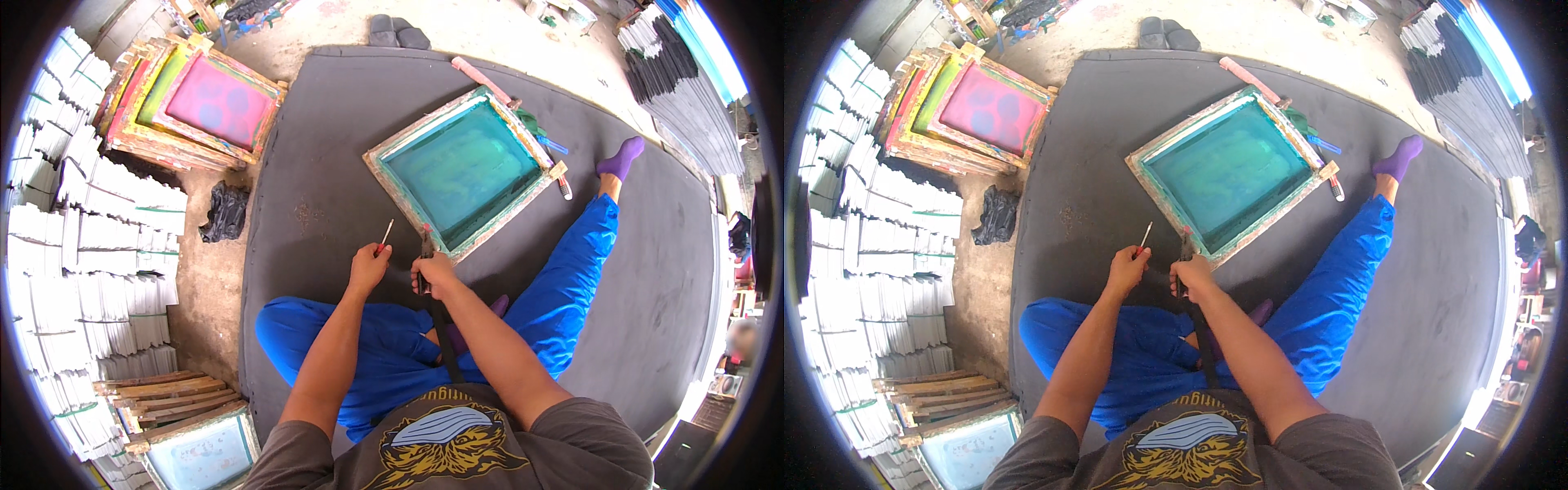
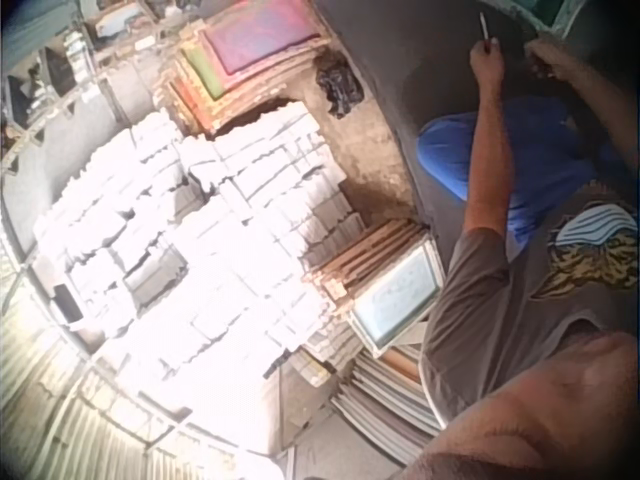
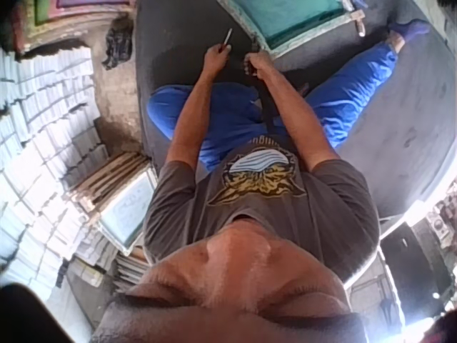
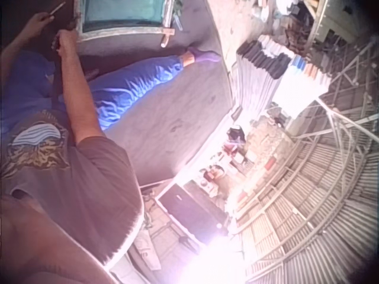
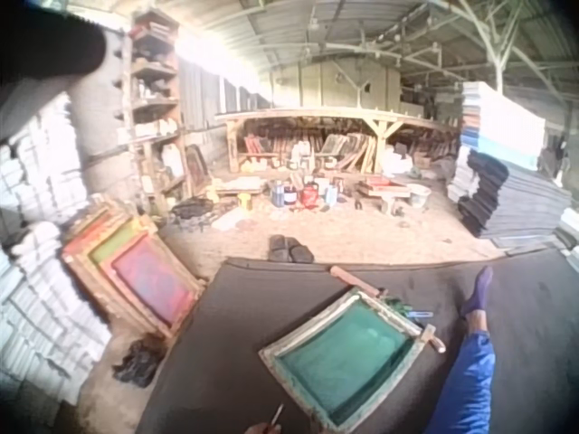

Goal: The person sits on the floor and uses pliers and a screwdriver to scrape and remove material from the edges of a green screen printing frame. The person works along the frame's perimeter, occasionally switching tools.

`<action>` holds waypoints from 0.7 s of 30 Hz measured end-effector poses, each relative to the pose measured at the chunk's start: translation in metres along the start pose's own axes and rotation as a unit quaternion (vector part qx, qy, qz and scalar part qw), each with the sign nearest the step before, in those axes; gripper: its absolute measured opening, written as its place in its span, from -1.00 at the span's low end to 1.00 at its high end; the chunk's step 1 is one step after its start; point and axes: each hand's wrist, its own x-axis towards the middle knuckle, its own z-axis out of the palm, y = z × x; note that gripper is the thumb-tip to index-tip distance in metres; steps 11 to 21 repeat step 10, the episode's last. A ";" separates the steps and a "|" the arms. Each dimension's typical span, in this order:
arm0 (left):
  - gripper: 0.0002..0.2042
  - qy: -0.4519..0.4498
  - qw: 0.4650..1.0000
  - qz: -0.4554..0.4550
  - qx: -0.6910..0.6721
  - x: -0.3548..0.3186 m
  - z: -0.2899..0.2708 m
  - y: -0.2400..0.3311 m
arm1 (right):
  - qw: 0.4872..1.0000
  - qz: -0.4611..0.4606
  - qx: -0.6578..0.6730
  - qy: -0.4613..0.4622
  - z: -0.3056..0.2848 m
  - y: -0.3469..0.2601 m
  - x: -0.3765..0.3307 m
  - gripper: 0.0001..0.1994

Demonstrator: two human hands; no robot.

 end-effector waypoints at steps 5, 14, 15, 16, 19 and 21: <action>-0.63 0.014 0.999 0.016 0.024 -0.001 -0.003 0.000 | 0.978 -0.128 -0.029 0.161 0.034 0.028 0.021 -0.92; -0.63 0.015 1.000 0.017 0.008 0.001 -0.001 0.003 | 0.891 -0.202 -0.209 0.348 0.045 0.063 0.066 -0.79; -0.63 0.015 1.000 0.017 0.008 0.001 -0.001 0.003 | 0.891 -0.202 -0.209 0.348 0.045 0.063 0.066 -0.79; -0.63 0.015 1.000 0.017 0.008 0.001 -0.001 0.003 | 0.891 -0.202 -0.209 0.348 0.045 0.063 0.066 -0.79; -0.63 0.015 1.000 0.017 0.008 0.001 -0.001 0.003 | 0.891 -0.202 -0.209 0.348 0.045 0.063 0.066 -0.79; -0.63 0.015 1.000 0.017 0.008 0.001 -0.001 0.003 | 0.891 -0.202 -0.209 0.348 0.045 0.063 0.066 -0.79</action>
